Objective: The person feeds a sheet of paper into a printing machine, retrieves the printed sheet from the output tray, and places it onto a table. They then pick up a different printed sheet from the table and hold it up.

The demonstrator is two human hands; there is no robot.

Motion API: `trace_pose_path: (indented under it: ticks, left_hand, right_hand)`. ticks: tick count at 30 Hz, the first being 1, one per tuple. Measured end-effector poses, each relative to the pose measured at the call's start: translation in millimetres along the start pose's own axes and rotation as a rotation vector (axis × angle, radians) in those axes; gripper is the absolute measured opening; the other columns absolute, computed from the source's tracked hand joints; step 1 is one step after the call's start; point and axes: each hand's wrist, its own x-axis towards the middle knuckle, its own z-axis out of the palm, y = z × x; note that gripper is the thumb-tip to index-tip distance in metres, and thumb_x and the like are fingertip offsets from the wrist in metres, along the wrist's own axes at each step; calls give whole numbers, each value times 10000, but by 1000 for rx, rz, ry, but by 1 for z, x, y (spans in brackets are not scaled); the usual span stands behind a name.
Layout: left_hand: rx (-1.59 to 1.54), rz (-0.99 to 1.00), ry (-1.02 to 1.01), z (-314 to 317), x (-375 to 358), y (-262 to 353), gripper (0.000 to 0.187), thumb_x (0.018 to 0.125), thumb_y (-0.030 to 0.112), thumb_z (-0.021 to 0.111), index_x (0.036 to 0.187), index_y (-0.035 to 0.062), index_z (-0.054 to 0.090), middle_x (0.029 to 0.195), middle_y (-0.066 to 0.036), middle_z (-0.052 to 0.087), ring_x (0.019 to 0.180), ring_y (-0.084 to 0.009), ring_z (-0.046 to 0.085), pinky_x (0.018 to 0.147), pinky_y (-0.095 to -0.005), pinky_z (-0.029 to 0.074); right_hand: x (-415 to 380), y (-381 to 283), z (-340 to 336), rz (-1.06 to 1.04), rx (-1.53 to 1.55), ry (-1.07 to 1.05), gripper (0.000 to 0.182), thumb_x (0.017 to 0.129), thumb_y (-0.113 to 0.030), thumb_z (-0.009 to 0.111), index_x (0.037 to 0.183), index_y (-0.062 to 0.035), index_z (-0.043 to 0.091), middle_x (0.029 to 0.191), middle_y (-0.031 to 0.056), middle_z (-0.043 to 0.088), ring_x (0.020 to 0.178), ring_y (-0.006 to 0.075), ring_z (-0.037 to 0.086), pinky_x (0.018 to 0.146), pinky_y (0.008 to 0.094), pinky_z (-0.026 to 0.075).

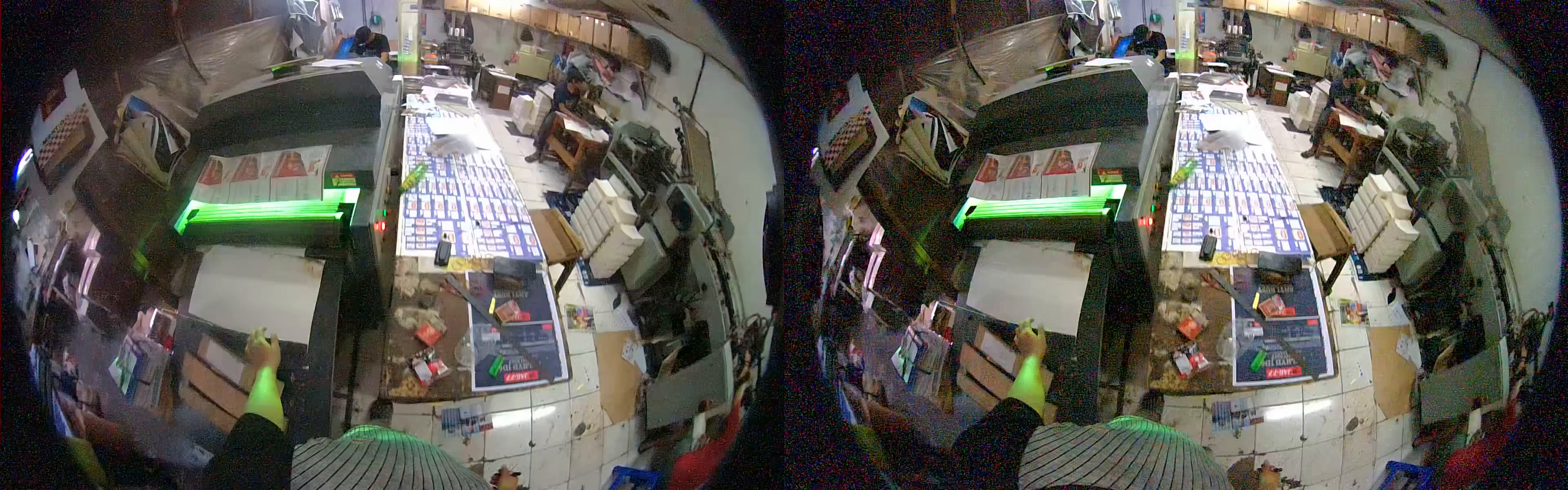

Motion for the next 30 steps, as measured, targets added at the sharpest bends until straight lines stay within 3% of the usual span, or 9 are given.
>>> trace_pose_path:
  ticks: [3,9,11,15,17,19,21,25,30]
  left_hand:
    - [72,65,-132,-3,25,-2,331,889,337,547,1059,71,646,1144,-121,600,1142,-327,487,1006,-468,355]
    - [171,181,72,40,21,-16,269,921,272,469,990,78,642,1140,-100,584,1179,-317,468,989,-517,330]
    - [131,135,4,36,24,-13,241,916,259,471,943,82,632,1126,-101,570,1190,-316,463,978,-521,330]
    - [45,114,39,37,27,-8,204,913,224,469,932,85,618,1089,-107,559,1194,-318,456,963,-540,333]
    - [25,113,-28,39,30,-11,193,908,216,475,920,80,611,1089,-112,551,1197,-323,452,954,-544,339]
    - [7,110,-95,42,27,-12,182,903,209,481,907,75,603,1088,-117,543,1199,-327,449,945,-549,344]
    - [58,116,68,43,22,-9,159,885,192,493,869,64,586,1084,-131,528,1196,-343,446,919,-544,379]
    - [25,134,65,44,19,-15,157,870,170,489,862,45,584,1085,-142,525,1208,-354,431,932,-554,389]
    - [-23,138,54,43,22,-13,224,841,197,543,907,-2,621,1075,-179,552,1189,-403,435,982,-550,363]
  right_hand:
    - [-24,-70,79,15,-113,-26,322,935,-308,579,1134,-72,488,778,239,661,578,354,673,436,407,548]
    - [-51,-161,178,34,-218,-71,219,967,-204,524,1089,-23,506,698,197,642,527,332,661,424,404,536]
    - [23,-114,163,-320,-513,-26,185,976,-158,486,1079,-6,508,679,185,633,527,313,663,445,416,553]
    - [-19,-186,206,-165,52,-35,210,970,-170,511,1126,-30,495,759,166,666,553,268,674,392,336,494]
    - [-36,-222,217,-92,-352,45,247,960,-188,535,1155,-41,490,789,144,670,562,243,675,371,305,447]
    - [-19,-226,218,-130,-348,56,272,937,-156,546,1177,-47,478,803,149,670,548,227,661,383,303,452]
    - [64,-170,187,-530,-692,130,238,924,-93,523,1150,-33,479,800,152,661,541,231,656,388,302,459]
    - [88,-180,194,-753,-502,258,217,906,-37,503,1120,-19,474,819,154,655,548,237,657,392,305,467]
    - [100,-195,203,-463,-106,532,271,934,-99,508,1199,-66,461,949,122,643,615,234,677,375,295,447]
